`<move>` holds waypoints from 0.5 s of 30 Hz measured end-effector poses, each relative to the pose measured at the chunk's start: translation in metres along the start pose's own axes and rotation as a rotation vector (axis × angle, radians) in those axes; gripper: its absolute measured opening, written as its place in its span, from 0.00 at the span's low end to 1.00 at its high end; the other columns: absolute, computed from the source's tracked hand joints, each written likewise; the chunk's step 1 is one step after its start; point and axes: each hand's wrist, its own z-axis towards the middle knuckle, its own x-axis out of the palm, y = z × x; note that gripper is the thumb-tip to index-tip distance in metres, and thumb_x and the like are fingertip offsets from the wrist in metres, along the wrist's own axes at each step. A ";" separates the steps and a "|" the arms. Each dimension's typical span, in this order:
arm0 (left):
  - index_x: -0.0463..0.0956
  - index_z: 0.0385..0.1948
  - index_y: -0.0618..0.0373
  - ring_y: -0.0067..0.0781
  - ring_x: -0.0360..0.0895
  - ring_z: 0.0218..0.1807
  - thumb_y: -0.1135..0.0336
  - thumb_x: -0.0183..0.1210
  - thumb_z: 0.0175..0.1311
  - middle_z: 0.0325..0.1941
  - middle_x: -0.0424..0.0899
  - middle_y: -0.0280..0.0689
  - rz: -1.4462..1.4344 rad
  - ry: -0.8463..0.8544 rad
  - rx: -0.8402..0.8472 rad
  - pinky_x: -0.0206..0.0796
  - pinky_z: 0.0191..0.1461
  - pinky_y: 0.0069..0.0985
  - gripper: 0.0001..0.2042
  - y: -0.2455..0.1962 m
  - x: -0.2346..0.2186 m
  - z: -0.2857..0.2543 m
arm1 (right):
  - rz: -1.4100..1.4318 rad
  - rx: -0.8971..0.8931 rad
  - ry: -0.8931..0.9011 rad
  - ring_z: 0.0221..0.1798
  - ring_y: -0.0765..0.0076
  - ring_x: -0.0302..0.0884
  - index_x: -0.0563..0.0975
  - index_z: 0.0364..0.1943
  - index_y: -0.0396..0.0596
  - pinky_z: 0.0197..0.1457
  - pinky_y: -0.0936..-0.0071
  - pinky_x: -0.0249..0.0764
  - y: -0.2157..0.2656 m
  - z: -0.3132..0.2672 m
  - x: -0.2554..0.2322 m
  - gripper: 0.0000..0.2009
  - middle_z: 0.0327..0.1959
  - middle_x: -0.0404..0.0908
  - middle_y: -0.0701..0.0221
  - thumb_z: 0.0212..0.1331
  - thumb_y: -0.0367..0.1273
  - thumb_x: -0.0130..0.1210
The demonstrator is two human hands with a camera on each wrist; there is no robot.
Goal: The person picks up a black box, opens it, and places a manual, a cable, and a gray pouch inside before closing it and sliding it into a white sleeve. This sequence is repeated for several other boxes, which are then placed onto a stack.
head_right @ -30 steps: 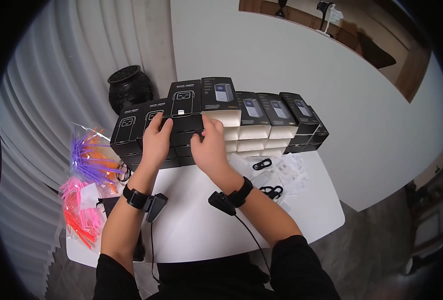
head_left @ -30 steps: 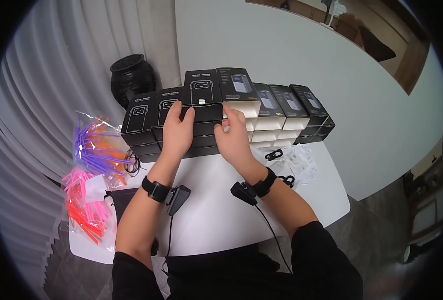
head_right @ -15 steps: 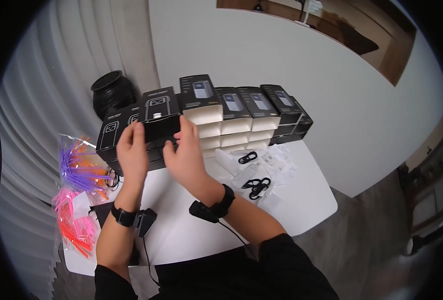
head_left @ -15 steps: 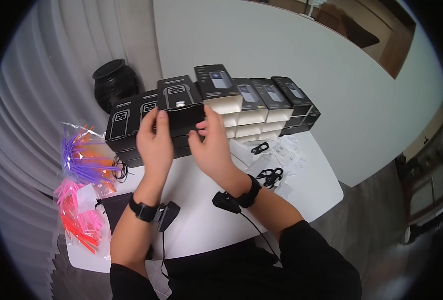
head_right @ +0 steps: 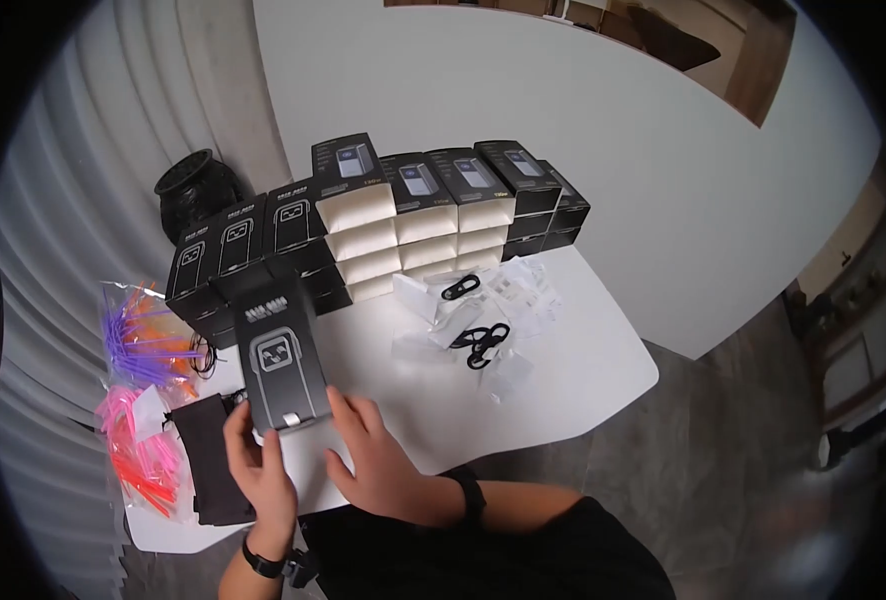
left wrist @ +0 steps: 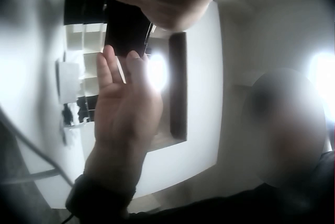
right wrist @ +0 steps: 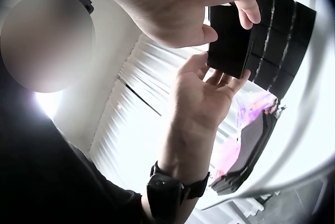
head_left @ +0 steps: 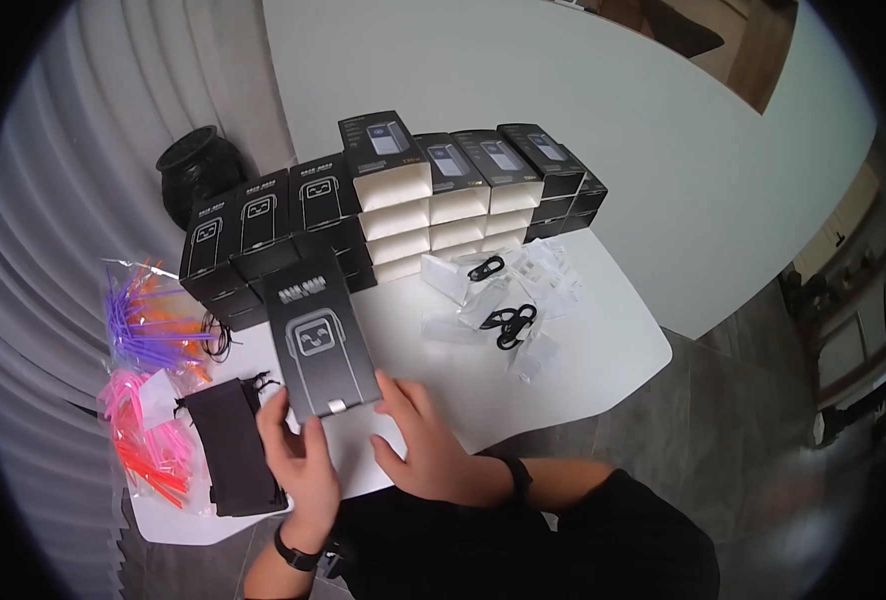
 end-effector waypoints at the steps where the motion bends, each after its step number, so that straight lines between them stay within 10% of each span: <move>1: 0.67 0.63 0.69 0.37 0.67 0.66 0.81 0.53 0.65 0.63 0.69 0.44 -0.006 0.004 -0.033 0.57 0.71 0.31 0.22 0.003 0.000 -0.015 | -0.020 0.032 0.026 0.55 0.53 0.76 0.56 0.72 0.32 0.59 0.65 0.74 -0.001 -0.014 -0.001 0.37 0.59 0.65 0.52 0.58 0.23 0.59; 15: 0.66 0.66 0.70 0.44 0.68 0.68 0.79 0.54 0.68 0.66 0.69 0.50 0.055 0.132 -0.127 0.55 0.74 0.34 0.24 0.021 -0.006 -0.094 | 0.015 0.216 0.123 0.48 0.64 0.80 0.56 0.72 0.31 0.55 0.71 0.77 -0.013 -0.089 -0.004 0.37 0.68 0.60 0.51 0.58 0.21 0.59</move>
